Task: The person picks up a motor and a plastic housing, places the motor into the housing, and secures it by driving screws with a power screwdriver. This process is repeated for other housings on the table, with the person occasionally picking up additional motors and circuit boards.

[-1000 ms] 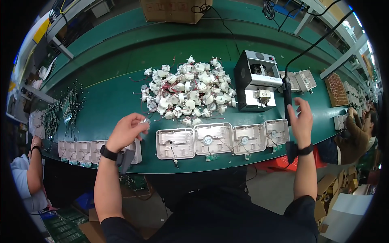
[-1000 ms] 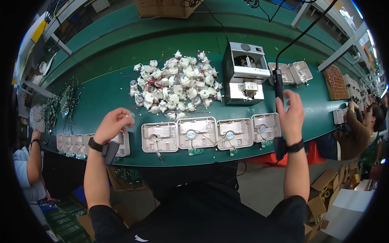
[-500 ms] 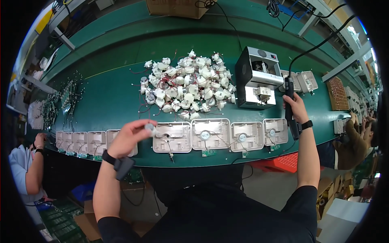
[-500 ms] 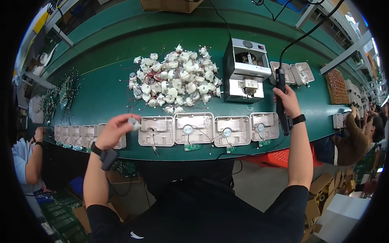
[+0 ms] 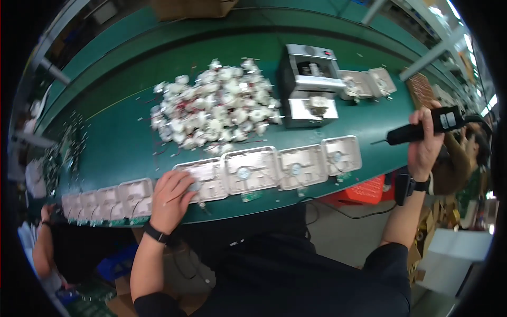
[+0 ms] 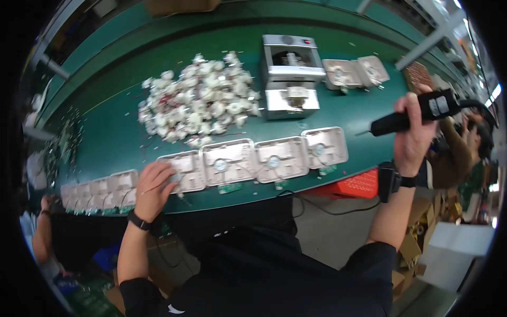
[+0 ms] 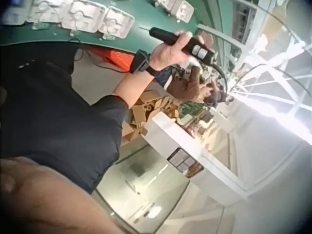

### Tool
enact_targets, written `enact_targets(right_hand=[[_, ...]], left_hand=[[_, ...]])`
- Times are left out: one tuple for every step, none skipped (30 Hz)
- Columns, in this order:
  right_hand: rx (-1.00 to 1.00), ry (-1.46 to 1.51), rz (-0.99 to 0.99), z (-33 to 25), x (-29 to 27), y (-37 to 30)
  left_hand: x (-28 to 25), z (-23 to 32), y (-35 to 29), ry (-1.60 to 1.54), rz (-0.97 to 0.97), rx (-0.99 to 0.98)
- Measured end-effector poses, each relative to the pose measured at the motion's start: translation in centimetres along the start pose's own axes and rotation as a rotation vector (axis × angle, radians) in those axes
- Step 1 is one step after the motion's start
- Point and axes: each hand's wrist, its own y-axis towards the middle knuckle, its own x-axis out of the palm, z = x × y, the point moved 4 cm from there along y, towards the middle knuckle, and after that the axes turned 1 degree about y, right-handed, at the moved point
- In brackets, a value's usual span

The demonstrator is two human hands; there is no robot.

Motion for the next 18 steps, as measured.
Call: enact_targets(right_hand=[[-0.04,0.08,-0.038,-0.5,0.8,0.3],[-0.079,0.161,-0.073,-1.1,1.5,0.3],[-0.092,0.134,-0.058,-1.1,1.6,0.4],[-0.079,0.275,-0.085,-0.5,2.4,0.5],[-0.067,0.413,-0.113,-0.4,3.1,0.4],[-0.075,0.406,-0.111,-0.7,4.1,0.1],[-0.069,0.318,-0.121,-0.7,5.2,-0.2],[-0.06,0.233,-0.132,-0.7,6.3,-0.3],[-0.067,0.228,-0.13,-0.4,7.1,-0.5],[-0.027,0.286,-0.187,0.1,8.1,-0.6],[0.015,0.343,-0.243,0.5,9.3,-0.7],[0.013,0.347,-0.245,1.0,10.7,-0.5],[0.002,0.274,-0.193,1.5,11.9,0.0],[-0.008,0.205,-0.146,2.0,13.0,0.7],[-0.01,0.207,-0.147,2.4,13.8,1.2],[-0.024,0.197,-0.148,2.9,14.4,1.8],[-0.036,0.189,-0.151,3.5,15.0,2.2],[-0.048,0.179,-0.152,4.1,15.4,2.5]], left_hand=[[0.6,0.0,0.0,-0.03,0.0,-0.033],[0.6,-0.3,-0.2,-0.056,-0.005,-0.065],[0.6,0.1,0.0,-0.077,-0.005,-0.038],[0.1,0.0,-0.3,-0.029,-0.025,-0.123],[-0.1,-0.2,-0.4,0.017,-0.045,-0.206],[-0.3,-0.3,-0.4,0.012,-0.04,-0.197],[-0.1,-0.5,0.1,0.028,-0.086,-0.17],[0.1,-0.7,0.4,0.048,-0.132,-0.145],[0.4,-0.7,0.5,0.072,-0.171,-0.125],[0.5,-0.5,0.4,0.072,-0.169,-0.122],[0.4,-0.2,0.3,0.079,-0.115,-0.13],[0.4,0.2,0.3,0.09,-0.061,-0.142],[0.3,0.5,0.2,0.1,-0.007,-0.152],[0.4,0.7,-0.2,0.104,-0.004,-0.158],[0.4,0.4,-0.6,0.012,0.056,-0.254],[0.4,0.2,-1.1,-0.082,0.116,-0.348],[0.4,-0.2,-1.4,-0.175,0.177,-0.443],[0.5,-0.1,-1.4,-0.173,0.179,-0.443]])
